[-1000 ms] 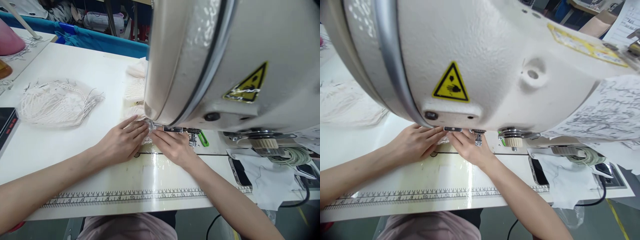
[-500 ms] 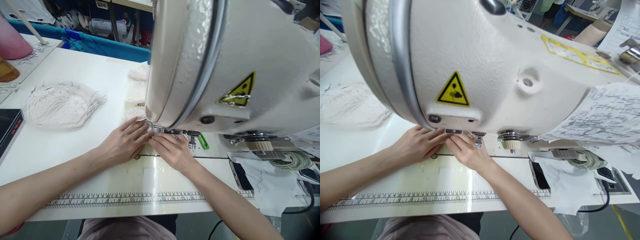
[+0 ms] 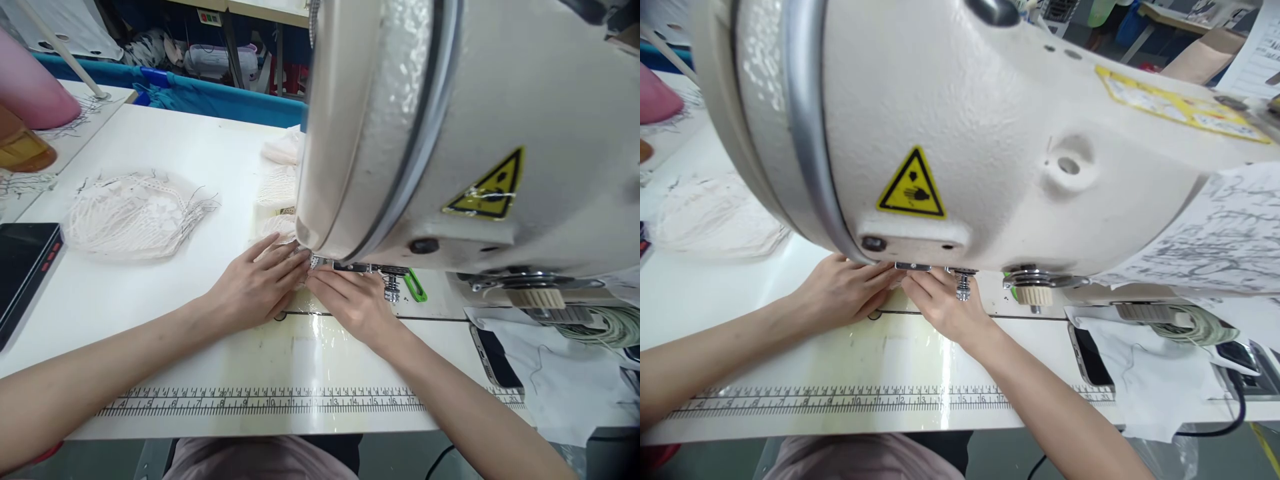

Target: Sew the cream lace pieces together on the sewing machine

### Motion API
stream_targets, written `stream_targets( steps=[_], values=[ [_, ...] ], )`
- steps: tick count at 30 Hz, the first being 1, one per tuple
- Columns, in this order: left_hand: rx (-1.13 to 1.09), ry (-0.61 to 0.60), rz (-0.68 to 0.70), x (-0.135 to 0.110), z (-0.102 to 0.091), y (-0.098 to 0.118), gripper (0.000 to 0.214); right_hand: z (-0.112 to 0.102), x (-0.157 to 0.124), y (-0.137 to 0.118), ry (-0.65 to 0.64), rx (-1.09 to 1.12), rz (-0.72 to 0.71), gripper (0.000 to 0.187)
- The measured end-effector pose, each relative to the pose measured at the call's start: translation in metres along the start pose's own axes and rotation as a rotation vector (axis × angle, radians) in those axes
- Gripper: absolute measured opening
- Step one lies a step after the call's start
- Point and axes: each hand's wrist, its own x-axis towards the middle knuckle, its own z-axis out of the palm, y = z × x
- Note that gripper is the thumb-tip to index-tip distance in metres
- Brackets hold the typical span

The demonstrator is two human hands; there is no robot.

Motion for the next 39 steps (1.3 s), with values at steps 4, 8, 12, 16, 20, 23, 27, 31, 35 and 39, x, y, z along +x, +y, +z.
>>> stream_targets(
  steps=[4,8,12,16,20,23,27,31,35,39],
  values=[
    [0.003,0.007,0.009,0.001,0.0,0.001,0.032,0.003,-0.004,0.003,-0.007,0.028,0.043,0.025],
    [0.011,0.003,0.001,0.002,0.001,0.002,0.032,0.004,-0.007,0.008,-0.017,0.103,0.079,0.023],
    [0.014,0.0,0.002,0.001,0.002,0.002,0.031,0.006,-0.01,0.012,-0.061,0.19,0.113,0.025],
    [0.011,-0.002,-0.003,0.001,0.001,0.002,0.031,0.007,-0.012,0.015,-0.117,0.226,0.146,0.03],
    [0.01,-0.007,-0.012,0.001,0.001,0.002,0.03,0.007,-0.013,0.017,-0.151,0.227,0.181,0.029],
    [0.003,-0.013,-0.008,0.001,0.002,0.002,0.029,0.007,-0.012,0.018,-0.157,0.226,0.19,0.027],
    [-0.016,-0.017,-0.015,0.002,0.002,0.001,0.028,0.01,-0.013,0.021,-0.112,0.228,0.203,0.022],
    [-0.028,-0.005,-0.036,0.003,0.003,0.001,0.03,0.018,-0.016,0.023,-0.113,0.185,0.24,0.017],
    [0.005,0.013,-0.03,0.0,0.005,0.002,0.029,0.021,-0.018,0.025,-0.119,0.134,0.267,0.018],
    [0.033,0.056,0.07,-0.005,0.005,0.004,0.033,0.016,-0.02,0.023,-0.097,0.206,0.233,0.022]
  ],
)
